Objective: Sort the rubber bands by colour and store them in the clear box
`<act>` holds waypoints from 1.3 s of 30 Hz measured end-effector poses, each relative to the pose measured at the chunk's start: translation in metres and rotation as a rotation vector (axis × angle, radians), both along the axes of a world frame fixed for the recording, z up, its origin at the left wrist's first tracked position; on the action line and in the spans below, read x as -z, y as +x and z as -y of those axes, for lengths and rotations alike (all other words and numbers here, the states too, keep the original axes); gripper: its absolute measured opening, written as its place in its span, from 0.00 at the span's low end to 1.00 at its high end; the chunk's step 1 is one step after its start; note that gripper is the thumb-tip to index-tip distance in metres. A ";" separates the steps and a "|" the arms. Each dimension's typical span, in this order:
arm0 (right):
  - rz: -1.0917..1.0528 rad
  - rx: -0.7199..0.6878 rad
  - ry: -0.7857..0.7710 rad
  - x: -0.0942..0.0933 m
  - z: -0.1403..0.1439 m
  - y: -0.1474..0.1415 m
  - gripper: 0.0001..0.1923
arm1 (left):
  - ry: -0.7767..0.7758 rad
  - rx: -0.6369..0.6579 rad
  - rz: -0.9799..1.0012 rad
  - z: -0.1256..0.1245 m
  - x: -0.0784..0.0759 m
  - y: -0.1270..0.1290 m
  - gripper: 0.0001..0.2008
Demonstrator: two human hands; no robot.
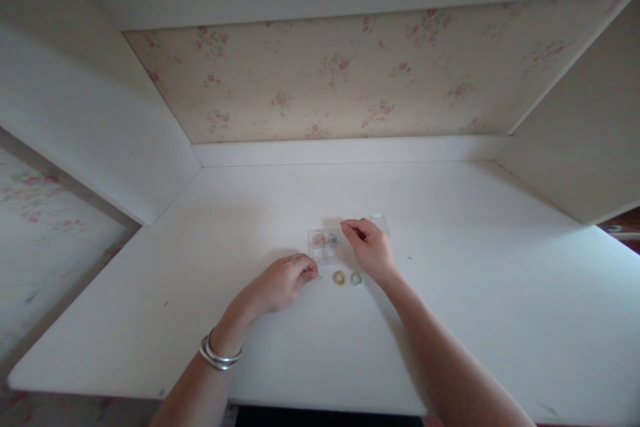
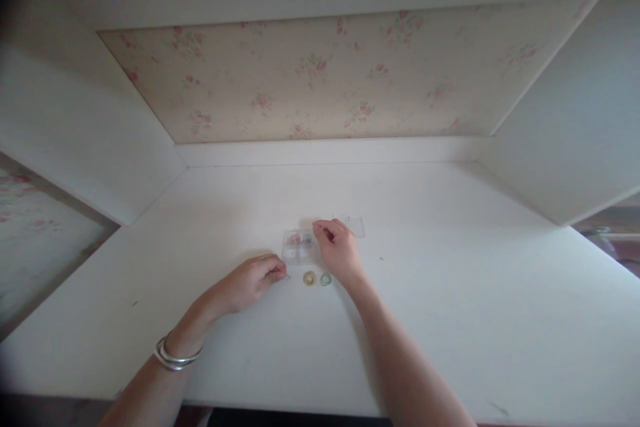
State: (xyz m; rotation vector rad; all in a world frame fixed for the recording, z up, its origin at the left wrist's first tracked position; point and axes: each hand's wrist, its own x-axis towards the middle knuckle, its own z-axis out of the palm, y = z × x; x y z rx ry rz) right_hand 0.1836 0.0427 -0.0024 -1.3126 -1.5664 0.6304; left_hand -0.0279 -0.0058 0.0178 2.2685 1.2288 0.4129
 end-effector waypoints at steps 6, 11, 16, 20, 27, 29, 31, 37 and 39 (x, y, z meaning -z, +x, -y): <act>-0.037 0.028 -0.010 0.000 -0.002 0.004 0.16 | 0.074 -0.027 -0.047 -0.020 -0.020 0.013 0.10; -0.048 0.026 0.001 -0.001 -0.002 0.007 0.15 | 0.222 -0.055 -0.211 -0.047 -0.026 0.039 0.10; -0.049 0.020 0.014 -0.004 -0.002 0.007 0.14 | 0.272 -0.058 -0.329 -0.060 -0.020 0.056 0.09; -0.044 -0.004 0.013 -0.007 0.000 0.007 0.15 | 0.284 -0.093 -0.330 -0.059 -0.019 0.058 0.11; -0.065 0.012 -0.007 -0.009 0.000 0.007 0.14 | 0.249 -0.129 -0.096 -0.022 -0.018 0.037 0.12; -0.063 0.013 -0.021 -0.008 0.001 0.007 0.14 | 0.208 -0.066 -0.046 -0.009 -0.011 0.031 0.11; -0.067 0.008 -0.065 -0.008 0.002 0.006 0.15 | 0.186 -0.024 -0.037 0.001 -0.004 0.029 0.12; -0.073 0.033 -0.162 -0.013 0.007 0.006 0.17 | 0.229 0.048 -0.123 0.010 0.013 0.032 0.13; -0.065 0.038 -0.156 -0.014 0.009 0.006 0.17 | 0.242 0.074 -0.128 0.011 0.015 0.033 0.13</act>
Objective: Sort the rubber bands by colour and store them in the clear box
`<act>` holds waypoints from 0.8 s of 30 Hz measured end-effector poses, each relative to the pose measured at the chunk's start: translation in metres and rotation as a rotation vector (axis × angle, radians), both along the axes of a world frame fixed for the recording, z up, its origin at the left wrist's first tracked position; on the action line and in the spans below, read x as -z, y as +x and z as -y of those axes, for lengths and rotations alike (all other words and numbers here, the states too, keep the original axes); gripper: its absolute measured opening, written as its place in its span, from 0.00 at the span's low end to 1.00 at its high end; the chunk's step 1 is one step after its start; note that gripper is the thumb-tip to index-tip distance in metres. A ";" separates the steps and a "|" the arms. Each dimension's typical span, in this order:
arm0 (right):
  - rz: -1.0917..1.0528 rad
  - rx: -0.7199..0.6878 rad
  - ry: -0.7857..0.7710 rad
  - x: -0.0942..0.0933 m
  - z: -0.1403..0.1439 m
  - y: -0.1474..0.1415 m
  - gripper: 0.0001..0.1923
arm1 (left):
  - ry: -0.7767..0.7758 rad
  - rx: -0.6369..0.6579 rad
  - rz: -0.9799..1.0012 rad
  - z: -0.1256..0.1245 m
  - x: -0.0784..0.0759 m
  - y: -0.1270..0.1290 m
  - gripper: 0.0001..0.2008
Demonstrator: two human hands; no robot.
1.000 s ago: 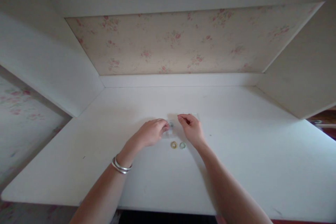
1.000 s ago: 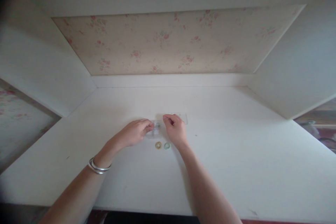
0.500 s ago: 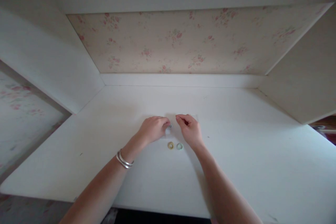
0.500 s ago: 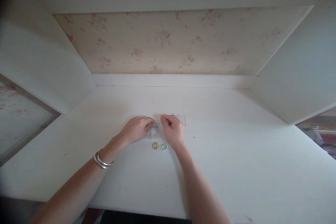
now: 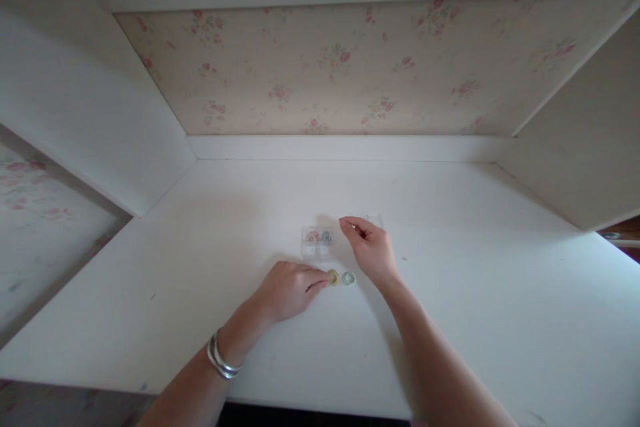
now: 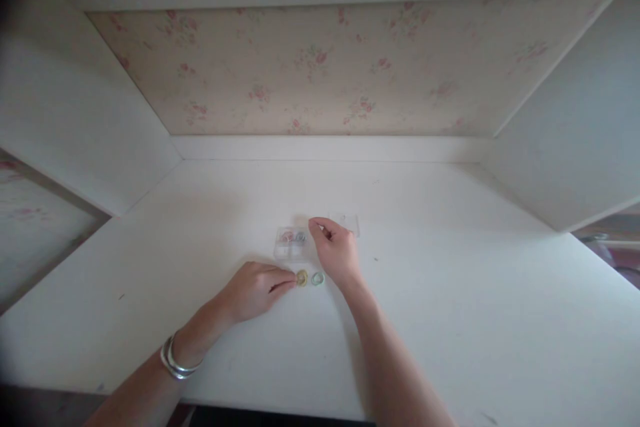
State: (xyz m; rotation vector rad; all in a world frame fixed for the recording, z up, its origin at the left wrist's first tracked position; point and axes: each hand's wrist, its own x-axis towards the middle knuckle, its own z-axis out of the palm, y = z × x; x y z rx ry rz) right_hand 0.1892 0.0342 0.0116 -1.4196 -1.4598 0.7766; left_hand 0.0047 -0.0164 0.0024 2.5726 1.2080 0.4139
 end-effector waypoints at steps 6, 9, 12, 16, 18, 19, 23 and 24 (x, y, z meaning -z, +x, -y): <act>0.033 -0.033 0.000 0.001 0.002 -0.003 0.16 | 0.063 -0.010 -0.014 0.001 0.005 0.001 0.12; 0.056 -0.049 0.004 0.001 0.002 -0.003 0.15 | 0.079 0.002 -0.013 0.001 0.006 0.003 0.11; 0.063 -0.044 0.007 0.001 0.003 -0.003 0.15 | 0.092 0.041 -0.015 0.003 0.005 0.005 0.11; 0.082 -0.053 0.014 0.002 0.002 -0.004 0.14 | 0.112 0.069 -0.035 0.003 0.004 0.007 0.12; 0.098 -0.059 0.017 0.002 0.002 -0.005 0.14 | 0.118 0.065 -0.044 0.003 0.005 0.007 0.12; 0.107 -0.062 0.019 0.002 0.002 -0.005 0.13 | 0.119 0.059 -0.046 0.002 0.005 0.006 0.13; 0.142 -0.083 0.028 0.002 0.003 -0.007 0.13 | 0.125 0.035 -0.040 0.002 0.005 0.005 0.13; 0.153 -0.089 0.027 0.002 0.003 -0.007 0.14 | 0.129 0.031 -0.036 0.002 0.005 0.005 0.13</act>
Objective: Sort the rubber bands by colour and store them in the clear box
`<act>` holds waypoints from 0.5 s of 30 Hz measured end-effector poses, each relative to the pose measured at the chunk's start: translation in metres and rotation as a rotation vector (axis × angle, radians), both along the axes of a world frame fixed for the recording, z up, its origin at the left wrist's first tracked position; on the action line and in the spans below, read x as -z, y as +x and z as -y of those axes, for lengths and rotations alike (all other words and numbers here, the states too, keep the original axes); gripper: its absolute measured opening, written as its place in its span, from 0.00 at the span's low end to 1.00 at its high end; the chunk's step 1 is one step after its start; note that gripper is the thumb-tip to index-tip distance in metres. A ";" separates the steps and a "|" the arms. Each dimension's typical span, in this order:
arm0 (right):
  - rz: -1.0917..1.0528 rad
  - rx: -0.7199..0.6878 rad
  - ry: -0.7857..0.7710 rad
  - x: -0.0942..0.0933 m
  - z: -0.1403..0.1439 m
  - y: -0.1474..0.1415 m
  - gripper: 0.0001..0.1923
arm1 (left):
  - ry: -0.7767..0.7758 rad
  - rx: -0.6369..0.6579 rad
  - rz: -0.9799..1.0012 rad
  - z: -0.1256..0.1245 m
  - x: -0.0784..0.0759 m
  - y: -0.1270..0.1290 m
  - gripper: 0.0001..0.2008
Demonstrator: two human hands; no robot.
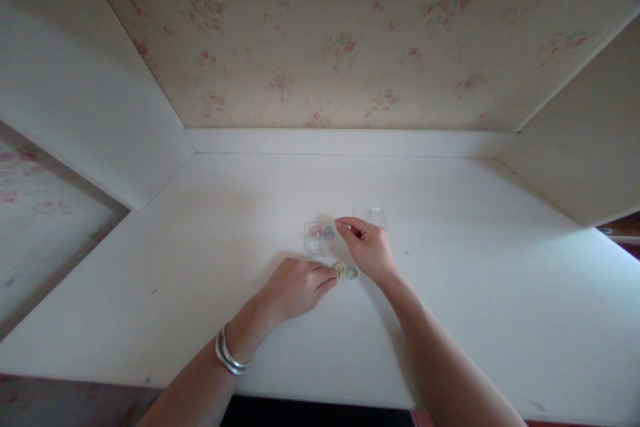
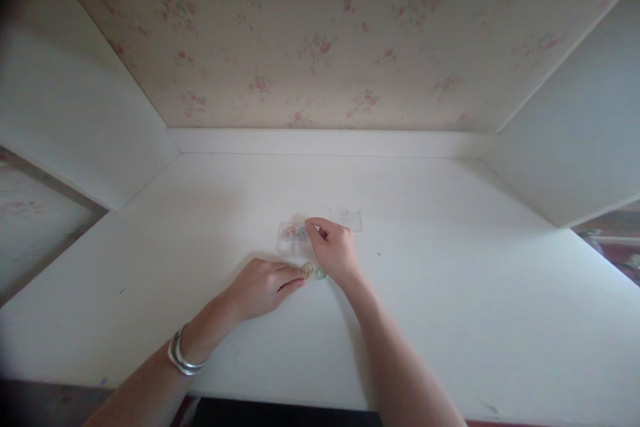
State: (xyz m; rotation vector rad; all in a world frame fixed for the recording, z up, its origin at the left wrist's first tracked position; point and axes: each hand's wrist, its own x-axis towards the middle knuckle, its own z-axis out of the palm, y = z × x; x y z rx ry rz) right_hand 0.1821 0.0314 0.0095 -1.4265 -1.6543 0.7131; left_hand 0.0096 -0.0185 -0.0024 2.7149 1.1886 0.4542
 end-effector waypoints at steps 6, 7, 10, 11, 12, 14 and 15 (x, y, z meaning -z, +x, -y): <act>0.170 -0.127 -0.035 -0.010 0.004 0.013 0.13 | 0.023 -0.008 0.006 0.000 0.002 -0.001 0.12; 0.249 -0.189 -0.038 -0.014 0.006 0.017 0.13 | 0.019 -0.007 -0.002 0.000 0.003 -0.002 0.11; 0.502 -0.331 -0.042 -0.022 0.011 0.028 0.12 | -0.002 0.002 -0.020 -0.001 0.005 -0.004 0.09; 0.569 -0.353 -0.044 -0.024 0.012 0.030 0.12 | -0.006 0.004 -0.011 -0.001 0.005 -0.004 0.09; 0.627 -0.365 -0.046 -0.025 0.014 0.031 0.13 | -0.007 0.005 0.010 -0.001 0.004 -0.004 0.09; 0.716 -0.367 -0.054 -0.026 0.015 0.030 0.13 | -0.012 0.007 0.071 -0.001 0.002 -0.004 0.10; 0.745 -0.366 -0.056 -0.025 0.016 0.029 0.13 | -0.017 0.007 0.102 -0.001 0.001 -0.004 0.10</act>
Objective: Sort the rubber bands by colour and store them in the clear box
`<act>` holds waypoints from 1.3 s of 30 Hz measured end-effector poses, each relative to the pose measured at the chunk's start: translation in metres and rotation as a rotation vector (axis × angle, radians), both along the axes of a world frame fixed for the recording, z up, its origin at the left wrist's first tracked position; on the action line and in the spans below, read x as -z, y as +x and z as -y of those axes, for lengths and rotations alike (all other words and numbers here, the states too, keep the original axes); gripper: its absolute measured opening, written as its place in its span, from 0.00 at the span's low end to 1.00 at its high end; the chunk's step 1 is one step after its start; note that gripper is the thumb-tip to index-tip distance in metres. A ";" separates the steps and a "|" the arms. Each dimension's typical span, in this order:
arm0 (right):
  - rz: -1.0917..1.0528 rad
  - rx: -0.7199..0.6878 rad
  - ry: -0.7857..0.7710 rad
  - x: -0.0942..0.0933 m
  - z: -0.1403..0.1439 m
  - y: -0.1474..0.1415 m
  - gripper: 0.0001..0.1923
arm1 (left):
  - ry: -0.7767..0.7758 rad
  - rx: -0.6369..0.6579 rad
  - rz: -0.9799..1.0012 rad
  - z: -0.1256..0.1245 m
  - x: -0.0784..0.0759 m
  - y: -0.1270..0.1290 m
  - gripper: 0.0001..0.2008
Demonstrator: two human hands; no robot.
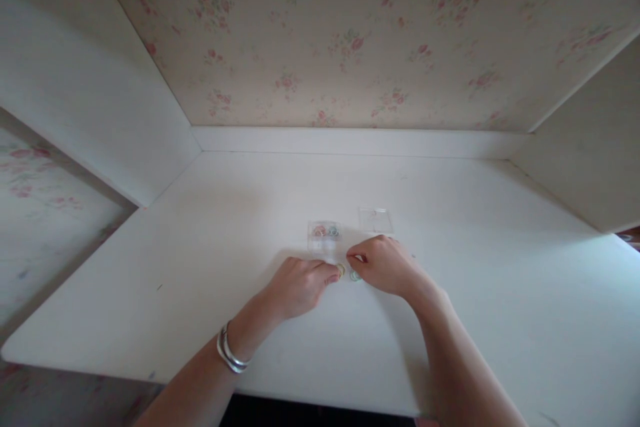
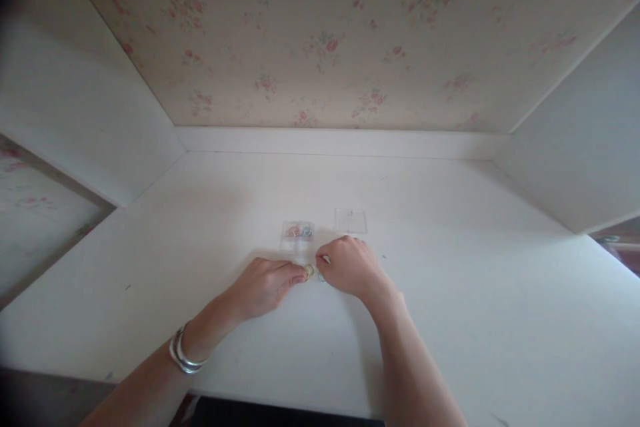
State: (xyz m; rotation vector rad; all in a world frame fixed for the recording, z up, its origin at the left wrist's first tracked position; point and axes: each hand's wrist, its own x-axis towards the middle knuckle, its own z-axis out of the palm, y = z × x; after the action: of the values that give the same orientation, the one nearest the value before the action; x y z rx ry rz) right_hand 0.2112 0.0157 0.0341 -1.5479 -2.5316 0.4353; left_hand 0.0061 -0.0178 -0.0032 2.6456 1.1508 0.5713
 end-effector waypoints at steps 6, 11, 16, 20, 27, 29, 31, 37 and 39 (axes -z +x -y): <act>-0.042 -0.064 0.024 0.010 0.003 -0.007 0.12 | 0.037 -0.138 0.102 -0.005 -0.003 -0.007 0.10; -0.103 -0.113 0.026 0.011 0.004 -0.008 0.12 | 0.119 -0.309 0.071 -0.011 0.000 -0.015 0.09; -0.226 -0.218 -0.077 0.002 0.008 -0.010 0.12 | 0.099 -0.340 0.013 -0.013 0.003 -0.015 0.10; -0.196 -0.289 -0.083 0.002 0.010 -0.012 0.10 | 0.095 -0.340 0.005 -0.013 0.003 -0.013 0.10; -0.150 -0.303 -0.002 0.006 0.012 -0.014 0.14 | 0.139 -0.384 0.116 -0.012 -0.006 -0.015 0.11; -0.177 -0.322 -0.015 0.005 0.012 -0.015 0.14 | 0.147 -0.382 0.146 -0.010 -0.009 -0.017 0.11; -0.243 -0.330 -0.038 0.004 0.011 -0.018 0.14 | 0.163 -0.341 0.176 -0.008 -0.010 -0.018 0.10; -0.467 -0.089 0.126 0.013 0.004 -0.029 0.14 | 0.233 -0.172 0.285 0.002 -0.016 -0.016 0.07; -0.393 -0.049 0.228 0.017 0.002 -0.032 0.13 | 0.199 -0.127 0.229 0.004 -0.017 -0.014 0.08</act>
State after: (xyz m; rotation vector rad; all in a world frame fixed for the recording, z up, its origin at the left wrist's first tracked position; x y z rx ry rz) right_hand 0.1796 0.0138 0.0171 -1.1876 -2.2300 0.3954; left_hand -0.0075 -0.0216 0.0142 2.5885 1.2554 1.0331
